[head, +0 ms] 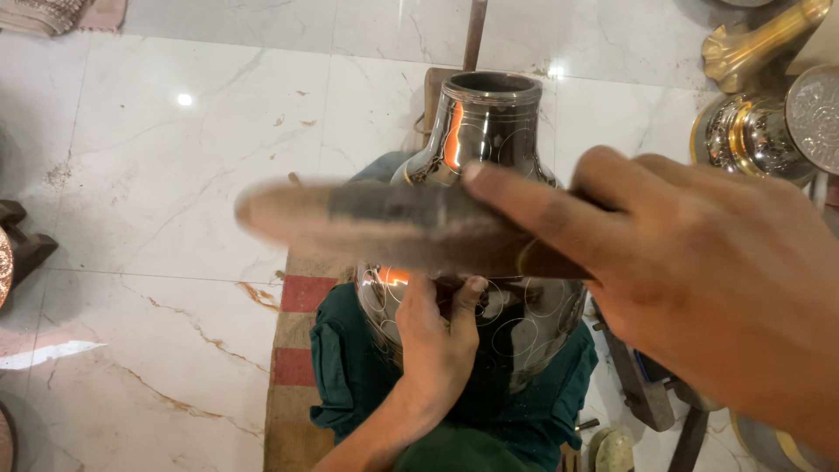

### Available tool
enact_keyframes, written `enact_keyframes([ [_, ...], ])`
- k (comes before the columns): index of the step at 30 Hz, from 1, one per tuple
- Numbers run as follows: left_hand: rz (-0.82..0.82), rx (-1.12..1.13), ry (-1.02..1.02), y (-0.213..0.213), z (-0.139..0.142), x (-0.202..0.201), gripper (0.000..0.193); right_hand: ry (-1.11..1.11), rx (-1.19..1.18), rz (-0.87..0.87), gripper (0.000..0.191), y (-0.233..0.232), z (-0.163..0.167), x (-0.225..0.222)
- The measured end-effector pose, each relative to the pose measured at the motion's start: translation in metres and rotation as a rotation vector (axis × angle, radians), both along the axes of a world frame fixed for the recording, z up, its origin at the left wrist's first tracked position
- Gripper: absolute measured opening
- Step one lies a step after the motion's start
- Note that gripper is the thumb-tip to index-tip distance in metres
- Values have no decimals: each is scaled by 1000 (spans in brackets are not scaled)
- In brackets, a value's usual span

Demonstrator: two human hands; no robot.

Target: The person sits on the floor and uses a small chisel to engrave circular patterns onto a large metal vase. They then use a wooden mallet to tap the chisel and deepen the engraved lines.

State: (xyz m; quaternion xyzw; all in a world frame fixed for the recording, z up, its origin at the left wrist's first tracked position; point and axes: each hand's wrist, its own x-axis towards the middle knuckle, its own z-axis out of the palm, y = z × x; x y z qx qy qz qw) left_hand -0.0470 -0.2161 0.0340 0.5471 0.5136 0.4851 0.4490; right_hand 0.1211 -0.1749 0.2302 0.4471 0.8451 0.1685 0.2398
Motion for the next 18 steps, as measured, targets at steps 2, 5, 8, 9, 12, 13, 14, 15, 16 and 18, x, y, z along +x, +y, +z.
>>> enact_keyframes([
  [2, -48, -40, -8, 4, 1, -2, 21, -124, -16, -25, 69, -1, -1, 4],
  [5, -74, 15, -6, 7, 2, -4, 16, -65, 12, -55, 70, -1, -8, 16],
  [8, -80, 6, 55, 10, 5, -4, 15, -94, -26, -73, 68, -3, -17, 27],
  [9, -88, 29, 53, 11, 6, -4, 16, -44, -25, -64, 69, -4, -20, 30],
  [12, -153, 56, 43, 16, 12, -6, 19, 164, 35, -41, 77, -2, -30, 42],
  [13, -190, 40, 37, 17, 14, -6, 20, 13, 24, -64, 77, -5, -33, 46],
  [14, -223, 24, 33, 19, 16, -8, 21, 36, 25, -94, 77, -6, -36, 51],
  [15, -257, 43, 59, 21, 19, -9, 22, 60, 27, -124, 77, -7, -40, 56],
  [16, -294, 63, 82, 24, 20, -12, 22, 254, 36, -168, 76, -7, -44, 62],
  [18, -377, 137, 93, 31, 23, -14, 25, 252, 5, -243, 75, -14, -51, 75],
])
